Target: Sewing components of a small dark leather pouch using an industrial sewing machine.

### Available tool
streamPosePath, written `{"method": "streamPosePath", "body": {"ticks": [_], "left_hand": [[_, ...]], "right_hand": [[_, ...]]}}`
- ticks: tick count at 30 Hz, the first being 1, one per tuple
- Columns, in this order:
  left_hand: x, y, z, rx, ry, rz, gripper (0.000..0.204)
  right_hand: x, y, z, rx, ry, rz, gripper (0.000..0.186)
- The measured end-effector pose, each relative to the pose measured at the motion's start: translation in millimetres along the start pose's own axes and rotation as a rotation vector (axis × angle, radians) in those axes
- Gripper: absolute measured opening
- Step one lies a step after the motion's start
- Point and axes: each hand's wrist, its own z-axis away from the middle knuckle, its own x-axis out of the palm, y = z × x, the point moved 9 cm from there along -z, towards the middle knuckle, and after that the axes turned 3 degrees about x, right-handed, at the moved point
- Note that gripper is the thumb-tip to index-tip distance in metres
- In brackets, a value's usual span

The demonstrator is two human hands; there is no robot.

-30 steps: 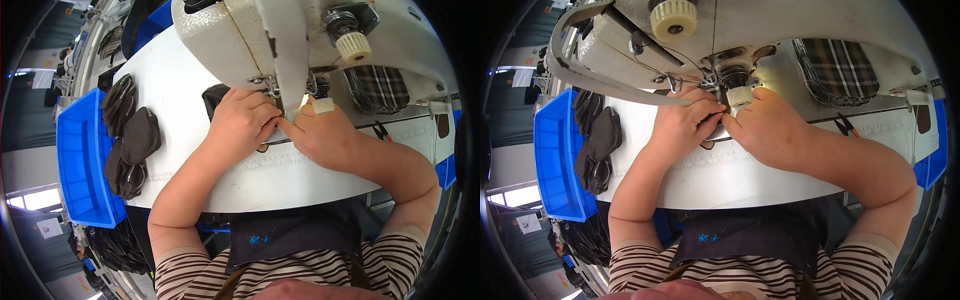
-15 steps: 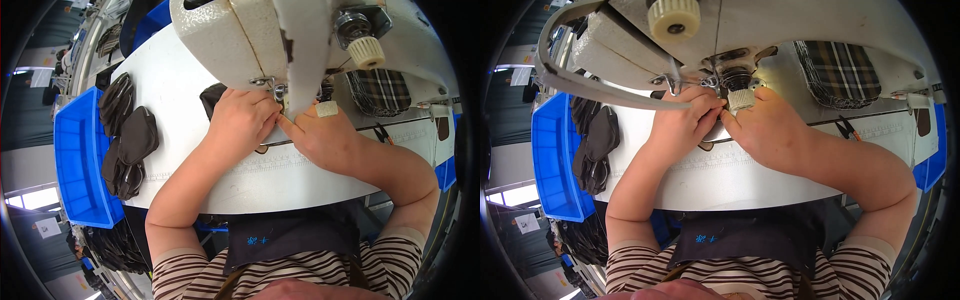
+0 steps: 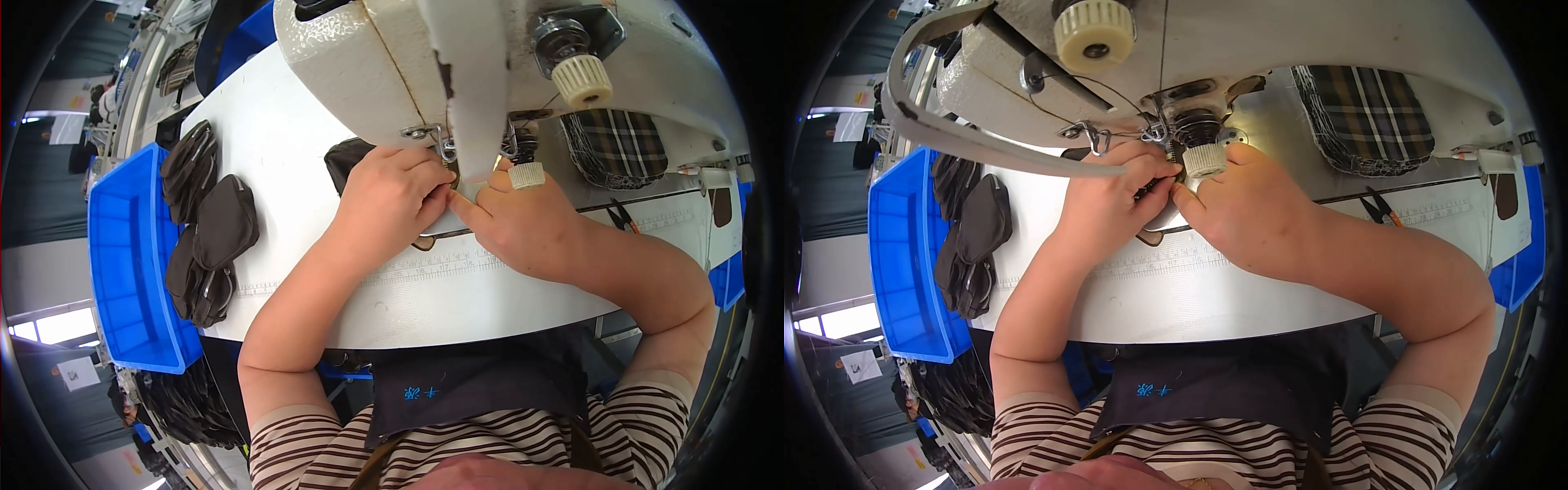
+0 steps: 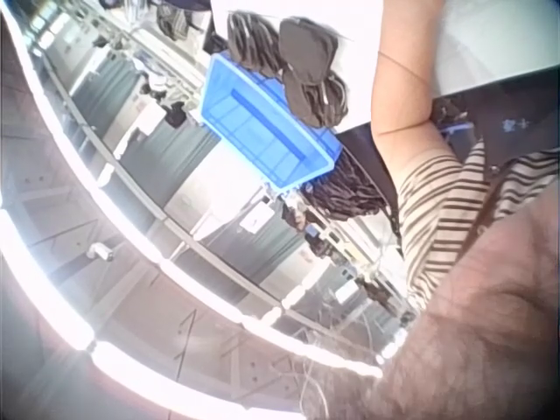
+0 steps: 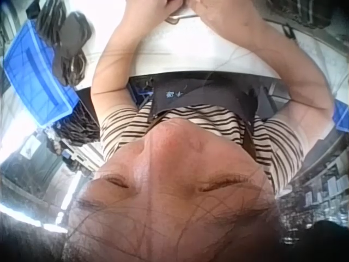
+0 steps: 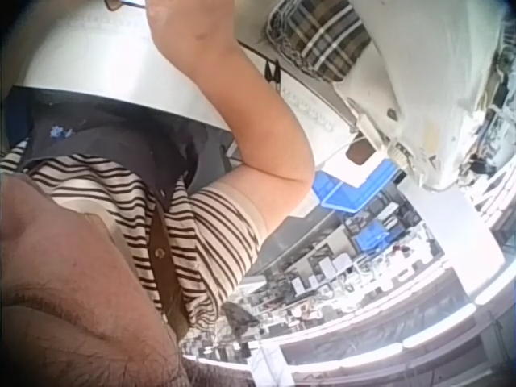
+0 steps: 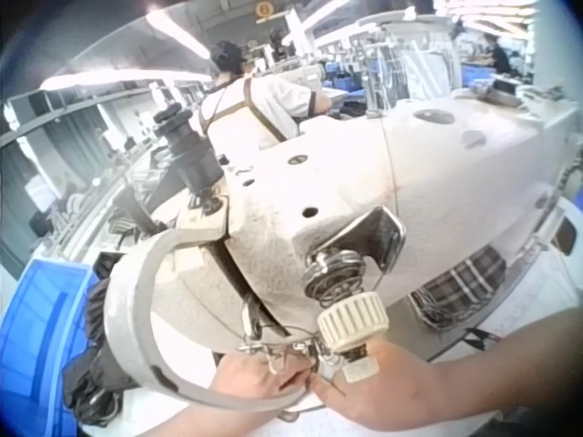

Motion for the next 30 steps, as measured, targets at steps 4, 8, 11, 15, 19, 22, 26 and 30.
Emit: {"method": "streamPosePath", "body": {"ticks": [4, 8, 11, 15, 19, 22, 26, 30], "left_hand": [[-1, 3, -2, 0.036, -0.003, -0.026, 0.015], [-1, 8, -3, 0.073, 0.000, -0.021, 0.015], [-1, 10, -2, 0.077, 0.009, -0.046, 0.017], [0, 9, -1, 0.071, 0.043, -0.059, 0.019], [2, 3, -3, -0.009, 0.039, -0.080, 0.017], [5, -4, -2, -0.070, 0.022, -0.081, 0.019], [-1, -8, -1, -0.079, 0.053, -0.015, 0.022], [-5, -4, -2, -0.094, -0.024, -0.105, 0.024]], "right_hand": [[0, -1, -1, -0.008, -0.017, 0.003, 0.040], [2, 0, -1, 0.014, -0.034, -0.008, 0.038], [4, 1, -1, 0.018, -0.038, -0.028, 0.038], [8, 4, -1, 0.046, -0.049, -0.030, 0.038], [5, 9, -2, 0.070, 0.002, 0.043, 0.039], [4, 10, -4, 0.083, 0.008, 0.032, 0.038], [-3, 10, -7, 0.078, 0.050, -0.002, 0.035], [-2, 14, -5, 0.101, 0.032, -0.031, 0.030]]}}
